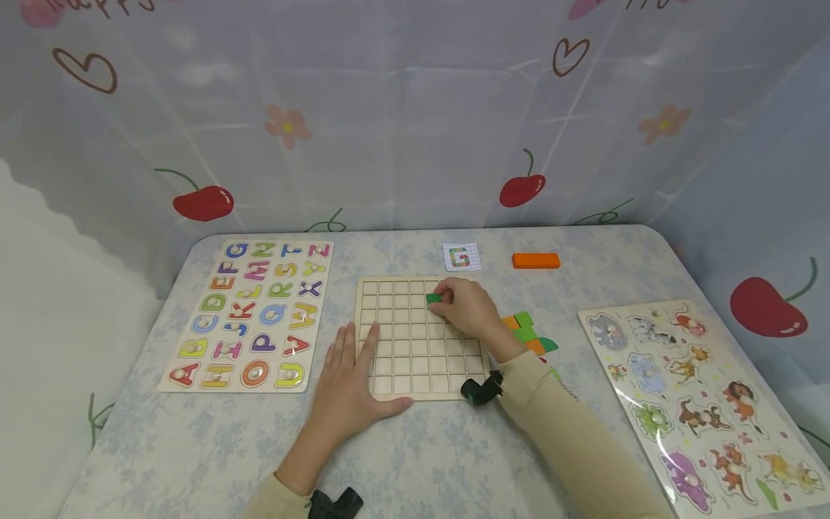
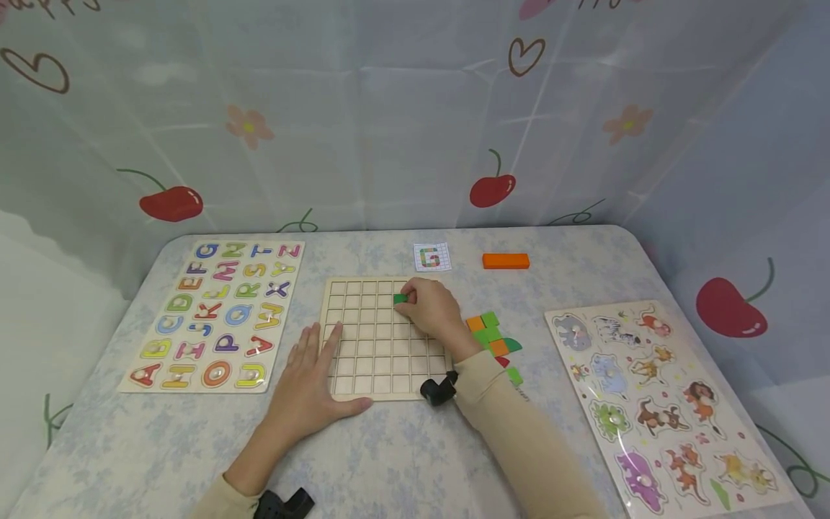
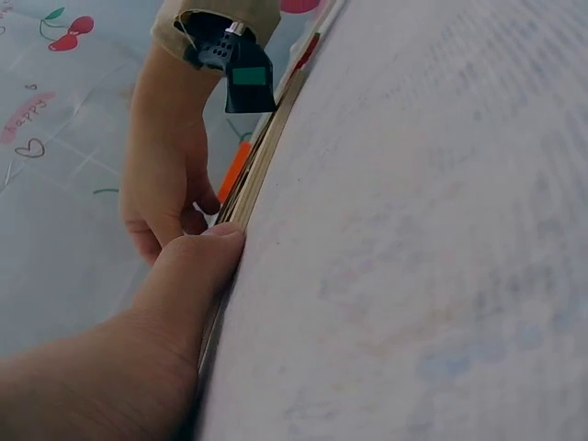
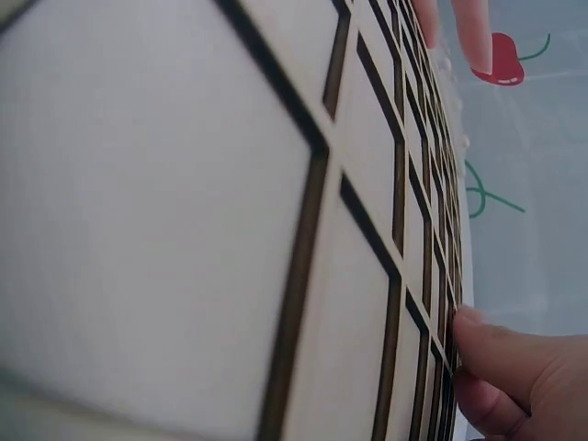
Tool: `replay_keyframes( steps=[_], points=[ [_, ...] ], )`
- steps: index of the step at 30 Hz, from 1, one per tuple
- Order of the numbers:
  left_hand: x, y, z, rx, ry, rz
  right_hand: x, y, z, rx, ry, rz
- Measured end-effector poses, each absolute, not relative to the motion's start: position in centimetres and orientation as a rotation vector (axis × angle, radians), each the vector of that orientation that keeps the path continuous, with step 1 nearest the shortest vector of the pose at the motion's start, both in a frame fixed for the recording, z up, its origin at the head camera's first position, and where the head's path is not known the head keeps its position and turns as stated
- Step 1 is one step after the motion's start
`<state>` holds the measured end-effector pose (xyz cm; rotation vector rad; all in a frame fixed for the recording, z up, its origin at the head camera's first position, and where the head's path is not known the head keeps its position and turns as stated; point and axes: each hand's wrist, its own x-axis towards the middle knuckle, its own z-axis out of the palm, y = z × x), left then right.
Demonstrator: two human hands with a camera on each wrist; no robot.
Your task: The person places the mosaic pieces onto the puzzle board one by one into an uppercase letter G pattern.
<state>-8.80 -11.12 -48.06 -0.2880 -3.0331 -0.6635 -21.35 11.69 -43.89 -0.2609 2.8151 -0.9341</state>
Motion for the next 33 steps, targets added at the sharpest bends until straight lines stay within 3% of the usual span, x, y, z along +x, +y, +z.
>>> replay_keyframes(
  steps=[16, 33],
  points=[
    [-8.5, -11.2, -48.7, -0.234, -3.012, -0.663, -20.0, 12.5, -43.6, -0.264, 2.835, -0.881],
    [-8.5, -11.5, -48.6, -0.185, -3.02, -0.694, -18.5, 22.7, -42.1, -0.311, 2.77, -0.697]
  ],
)
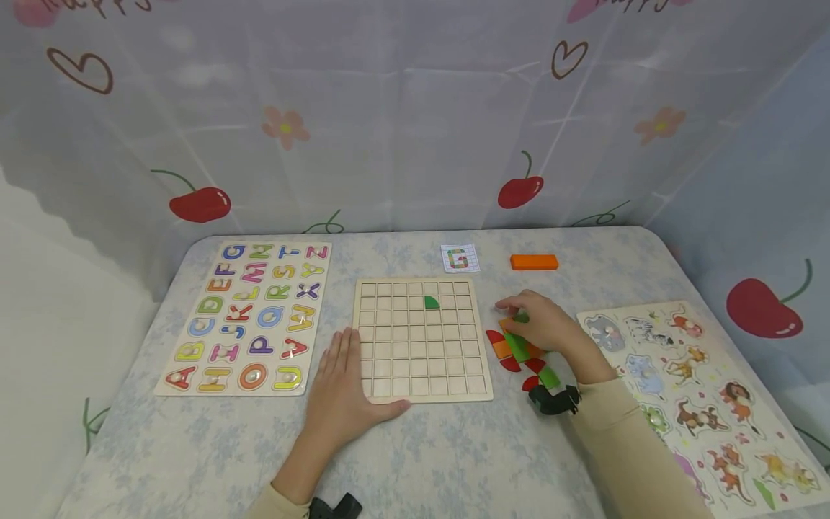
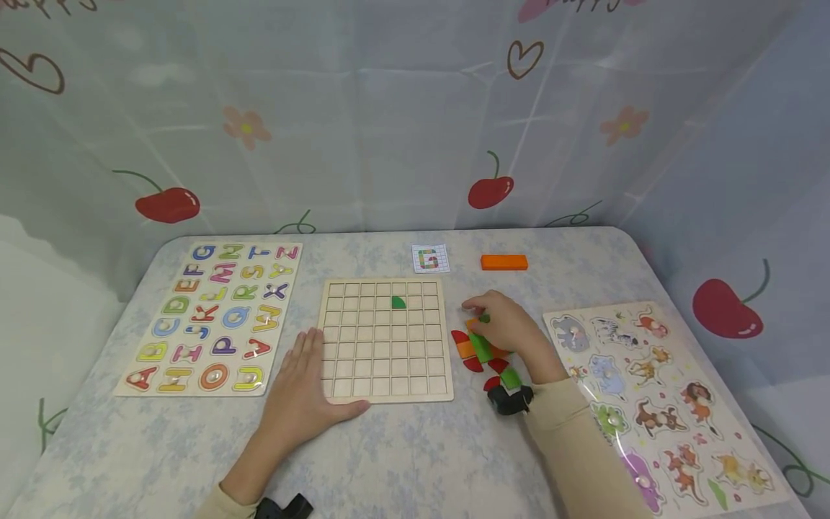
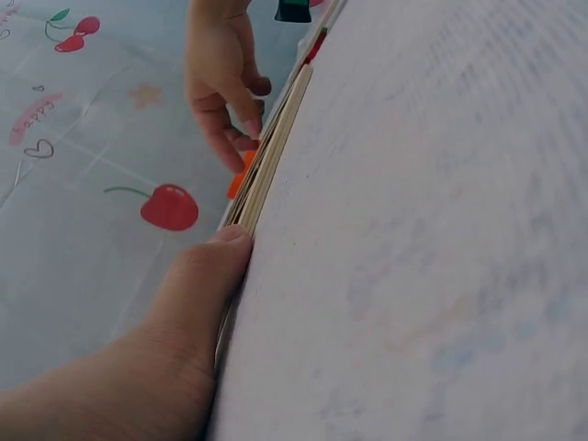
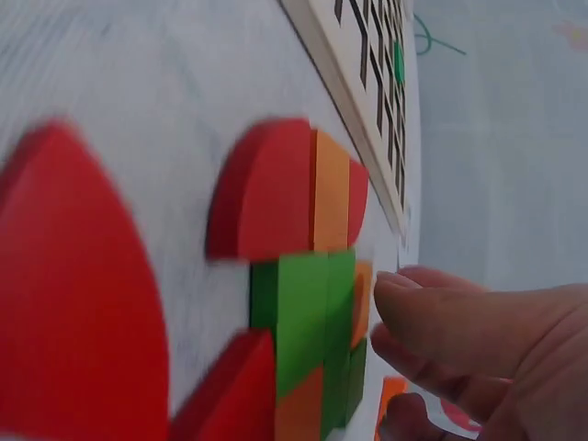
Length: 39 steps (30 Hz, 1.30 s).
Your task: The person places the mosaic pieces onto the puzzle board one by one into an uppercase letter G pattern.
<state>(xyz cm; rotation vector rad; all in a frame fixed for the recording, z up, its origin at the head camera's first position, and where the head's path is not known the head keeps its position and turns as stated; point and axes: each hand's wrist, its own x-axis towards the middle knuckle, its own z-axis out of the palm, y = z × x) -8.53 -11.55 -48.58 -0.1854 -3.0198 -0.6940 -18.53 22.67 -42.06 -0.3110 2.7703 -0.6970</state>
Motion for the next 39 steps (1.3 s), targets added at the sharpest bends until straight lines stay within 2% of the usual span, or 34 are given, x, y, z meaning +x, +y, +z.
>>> replay_keyframes(
  steps=[9, 26, 31, 39],
  points=[
    [-8.5, -11.6, -48.3, -0.203, -3.047, -0.674, -18.5, 24.1, -42.6, -0.376, 2.718, -0.744],
    [-8.5, -11.6, -48.4, -0.207, -3.061, -0.656, -19.0, 23.7, -42.9, -0.308, 2.754, -0.881],
    [-8.6, -11.5, -48.4, -0.213, -3.058, -0.656, -19.7, 22.1, -42.6, -0.312, 2.721, -1.002],
    [-8.5, -11.6, -48.5, -0.19, -3.075, -0.655, -21.1, 16.8, -42.5, -0.383, 2.649, -1.16]
  ],
)
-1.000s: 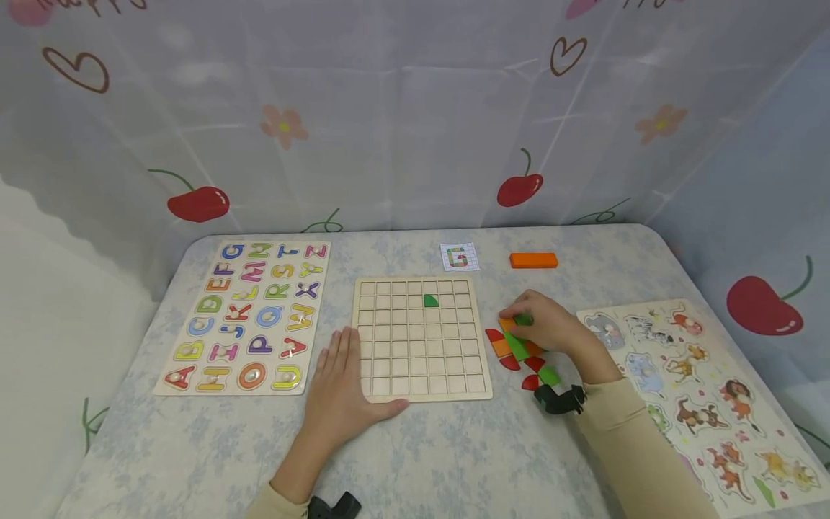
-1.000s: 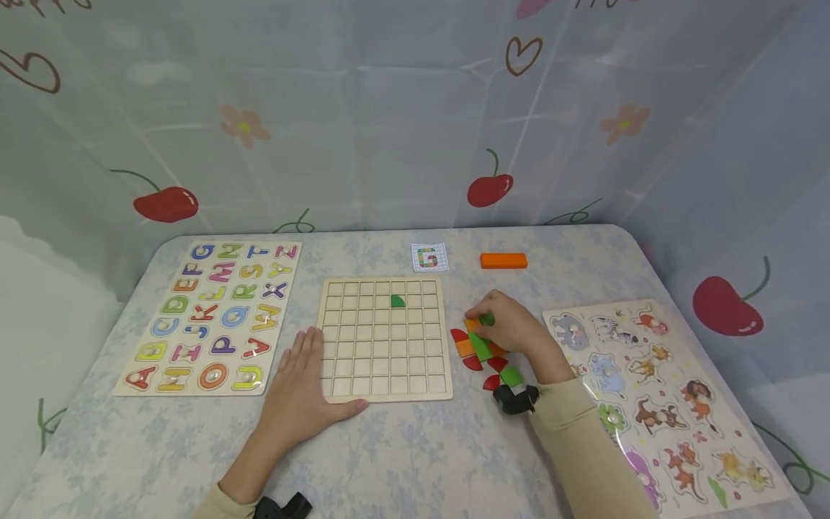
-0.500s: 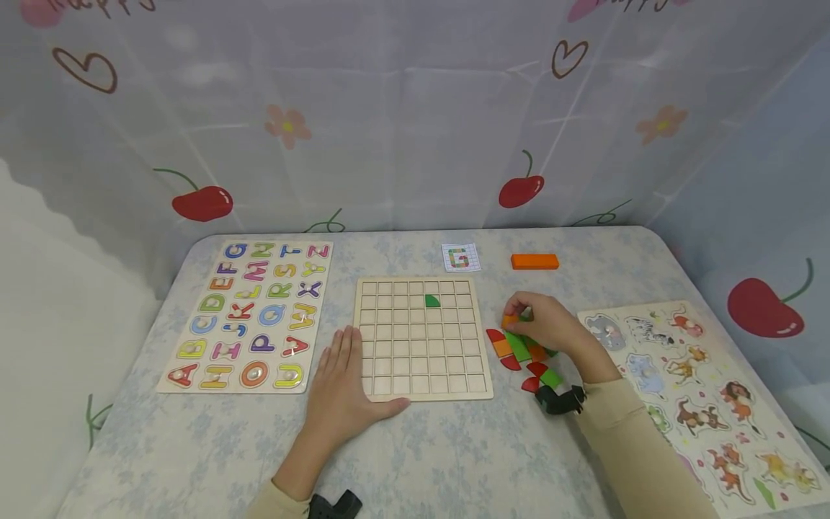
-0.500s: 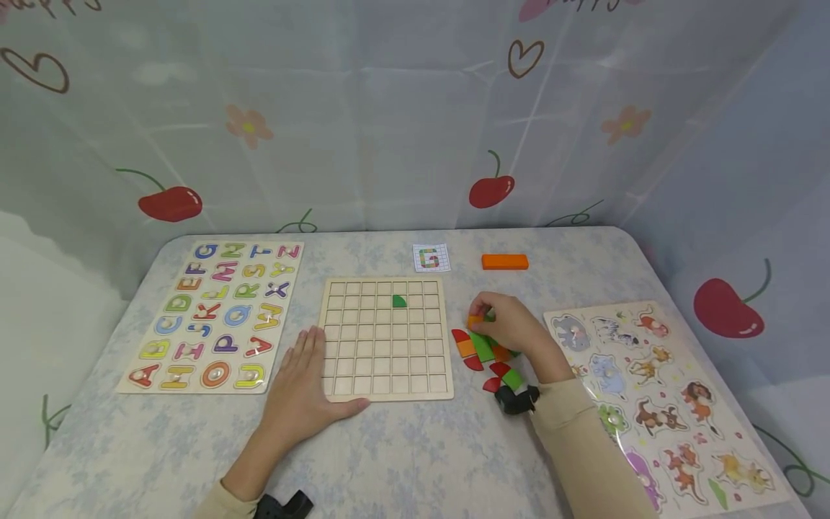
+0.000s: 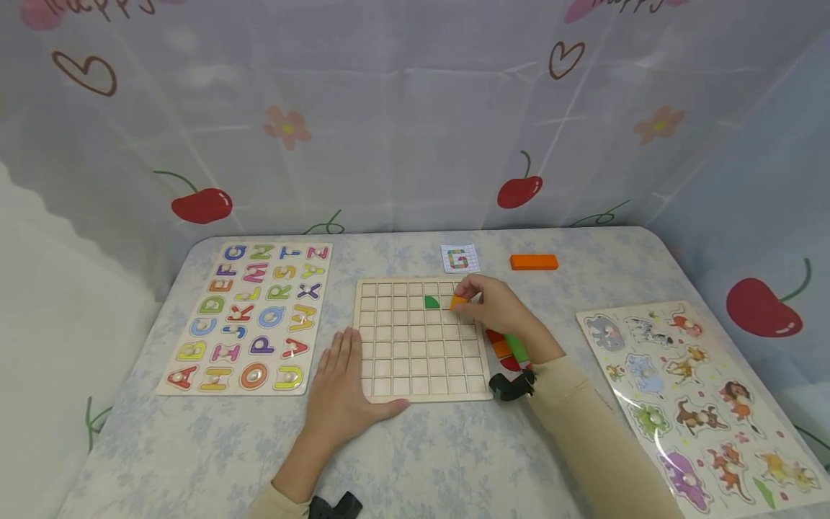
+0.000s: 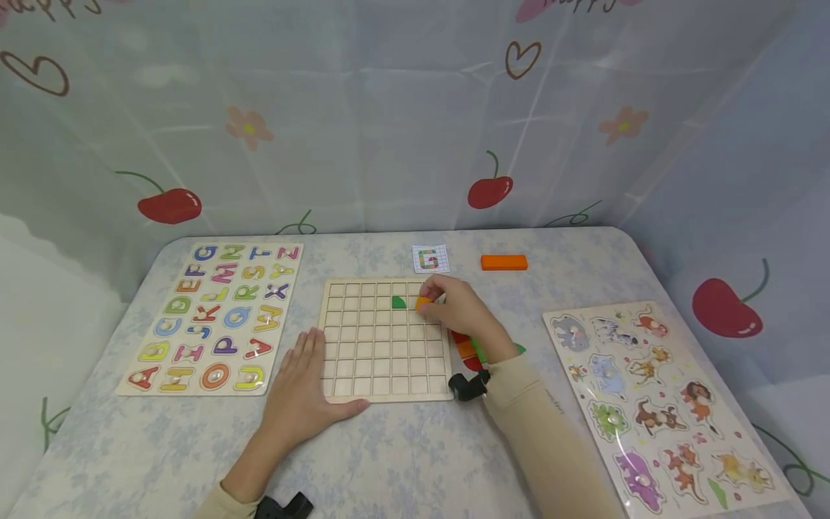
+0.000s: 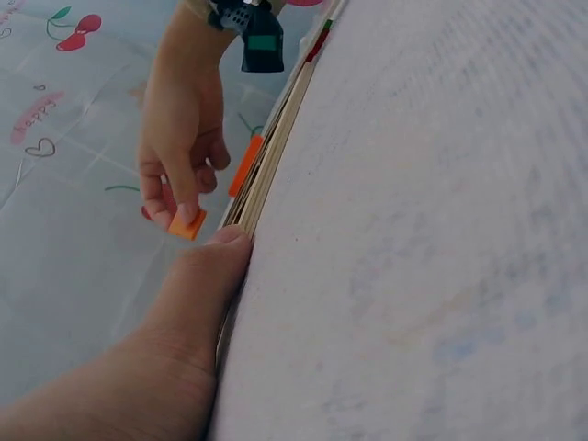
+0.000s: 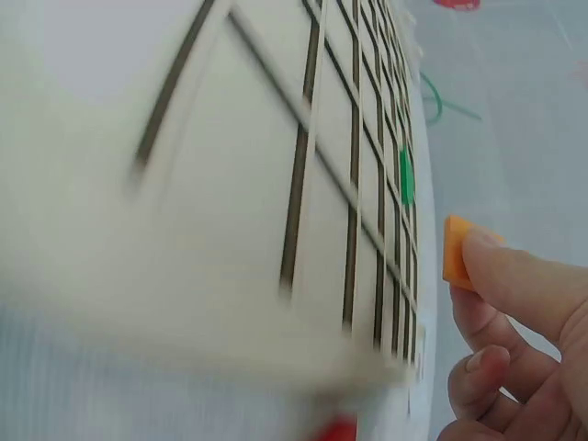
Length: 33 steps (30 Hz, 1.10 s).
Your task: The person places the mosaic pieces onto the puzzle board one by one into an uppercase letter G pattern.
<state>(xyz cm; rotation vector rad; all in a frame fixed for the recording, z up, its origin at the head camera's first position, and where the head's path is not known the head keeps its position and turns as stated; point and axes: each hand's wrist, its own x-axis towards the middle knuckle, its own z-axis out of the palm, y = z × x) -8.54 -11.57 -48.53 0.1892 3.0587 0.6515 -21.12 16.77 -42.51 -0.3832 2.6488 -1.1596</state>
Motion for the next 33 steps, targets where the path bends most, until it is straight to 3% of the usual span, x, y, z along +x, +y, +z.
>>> replay_keyframes(
  steps=[13, 33],
  points=[
    [-8.5, -11.8, -48.8, 0.187, 3.074, 0.637, -22.5, 9.9, -43.6, -0.443, 2.698, -1.044],
    [-8.5, -11.7, -48.6, 0.194, 3.072, 0.641, -21.8, 9.9, -43.3, -0.479, 2.774, -0.801]
  ],
)
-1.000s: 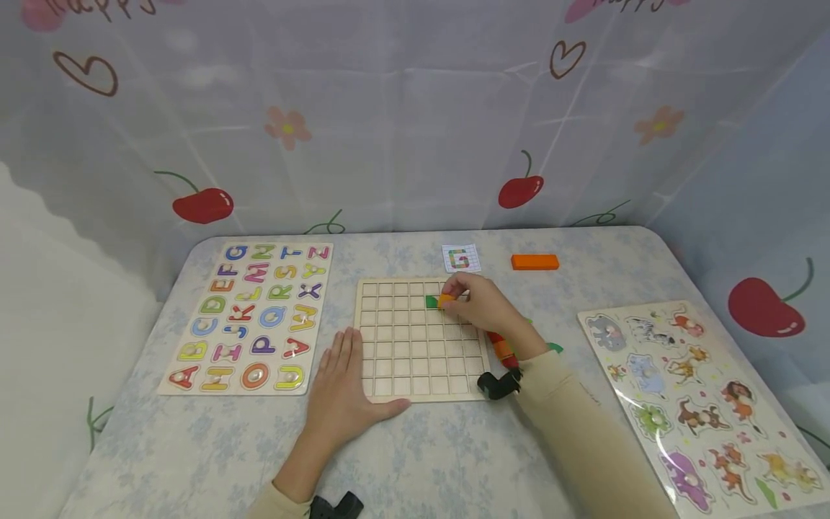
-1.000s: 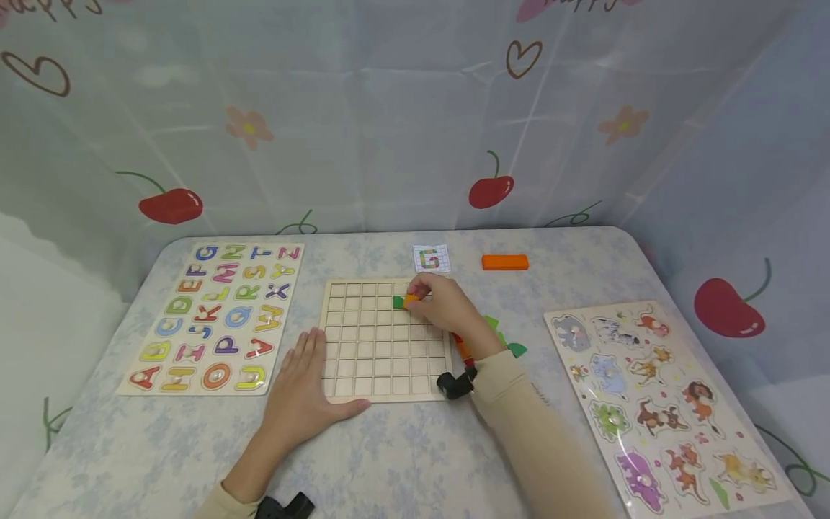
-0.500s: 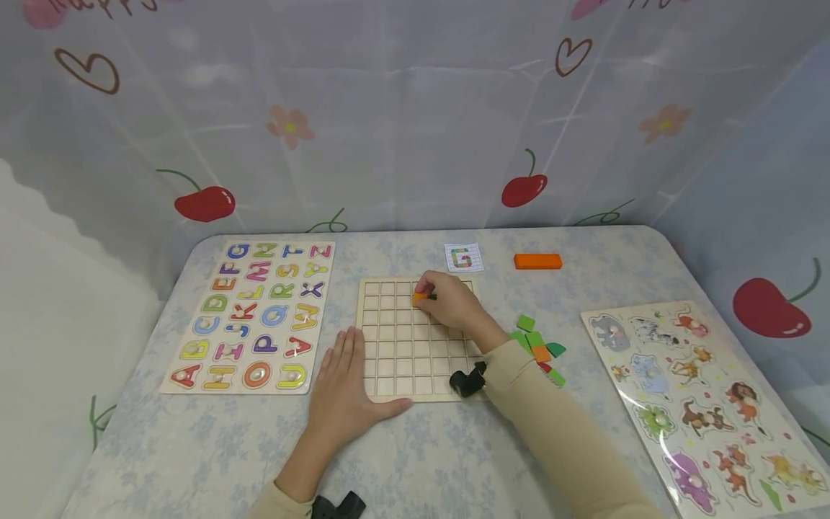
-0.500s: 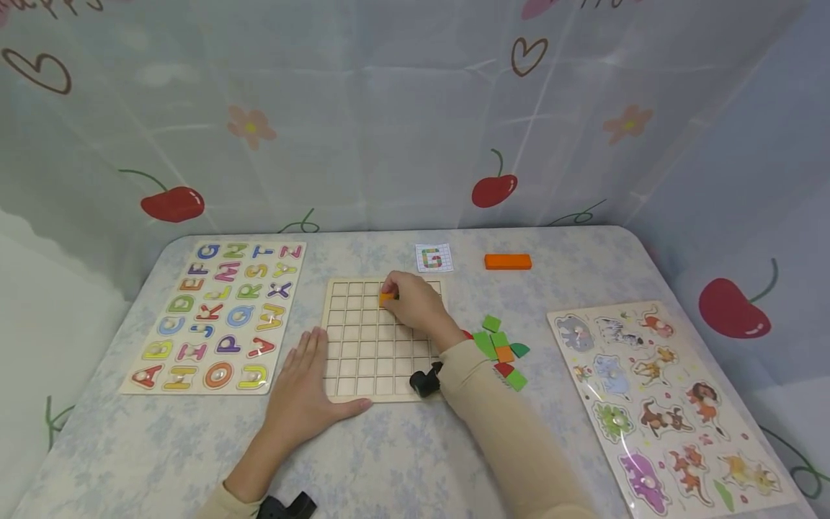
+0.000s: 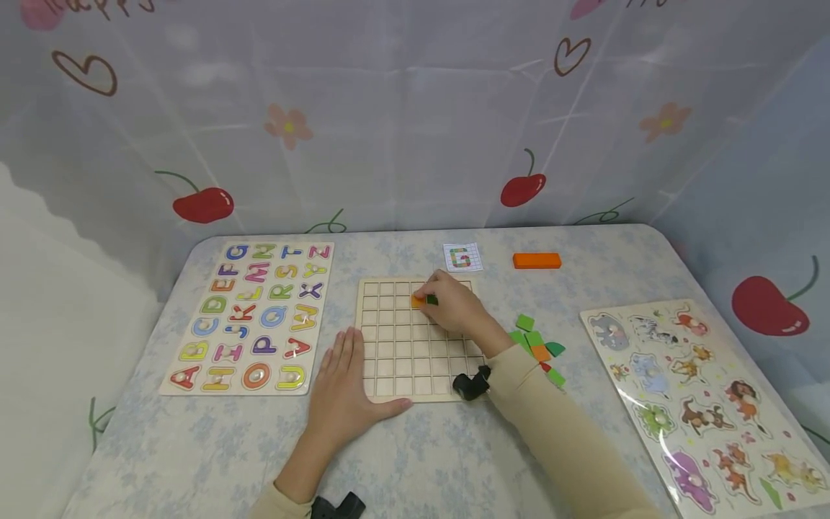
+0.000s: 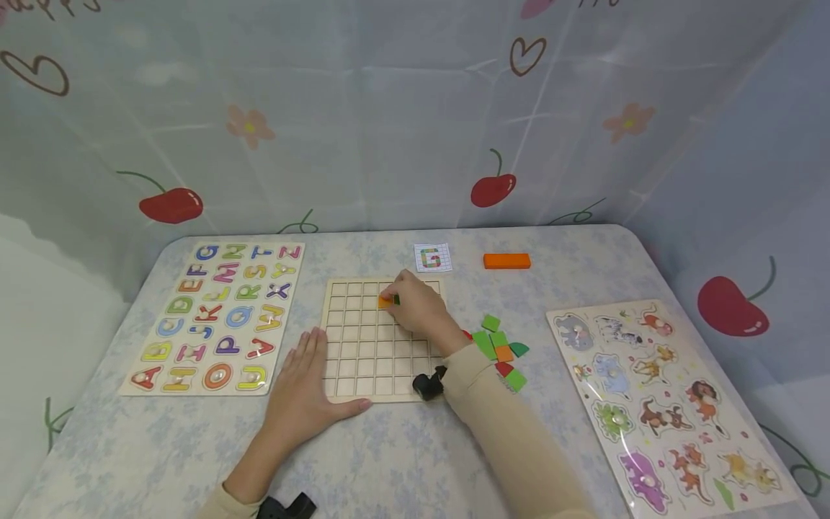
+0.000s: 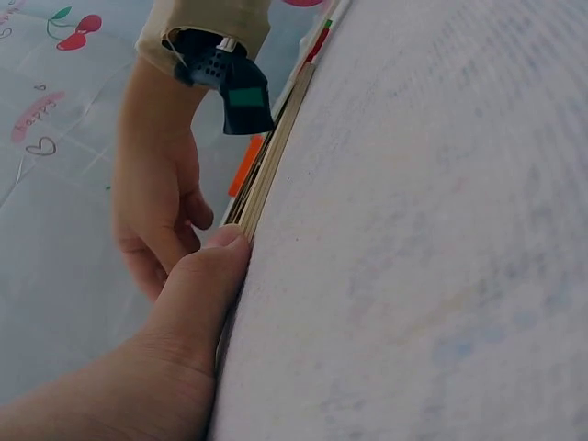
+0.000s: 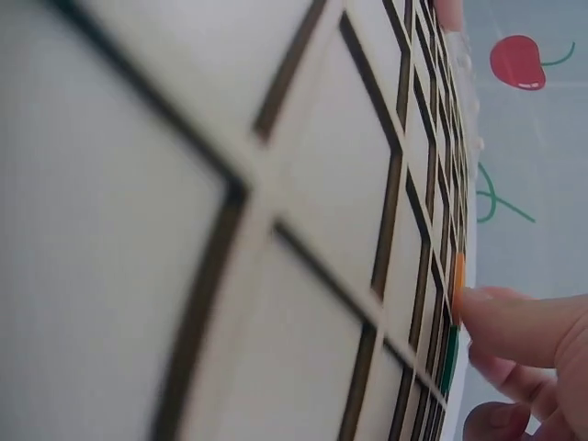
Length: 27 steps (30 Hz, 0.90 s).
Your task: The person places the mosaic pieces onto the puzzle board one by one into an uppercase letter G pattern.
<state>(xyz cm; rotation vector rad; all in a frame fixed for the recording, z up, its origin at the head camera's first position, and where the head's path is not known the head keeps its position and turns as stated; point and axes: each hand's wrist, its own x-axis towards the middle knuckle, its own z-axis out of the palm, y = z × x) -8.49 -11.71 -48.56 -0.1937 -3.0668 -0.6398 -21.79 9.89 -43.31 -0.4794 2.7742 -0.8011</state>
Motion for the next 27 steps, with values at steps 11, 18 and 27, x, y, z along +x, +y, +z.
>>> replay_keyframes(
  steps=[11, 18, 27],
  points=[
    [-8.4, -11.5, -48.6, -0.183, -3.053, -0.671, -19.9, 17.4, -42.5, -0.331, 2.808, -0.86],
    [-8.4, -11.5, -48.4, -0.188, -3.048, -0.671, -18.7, 23.0, -41.7, -0.152, 2.823, -0.702],
    [-8.4, -11.5, -48.5, -0.184, -3.055, -0.652, -18.0, 25.8, -41.9, -0.108, 2.774, -0.669]
  ],
)
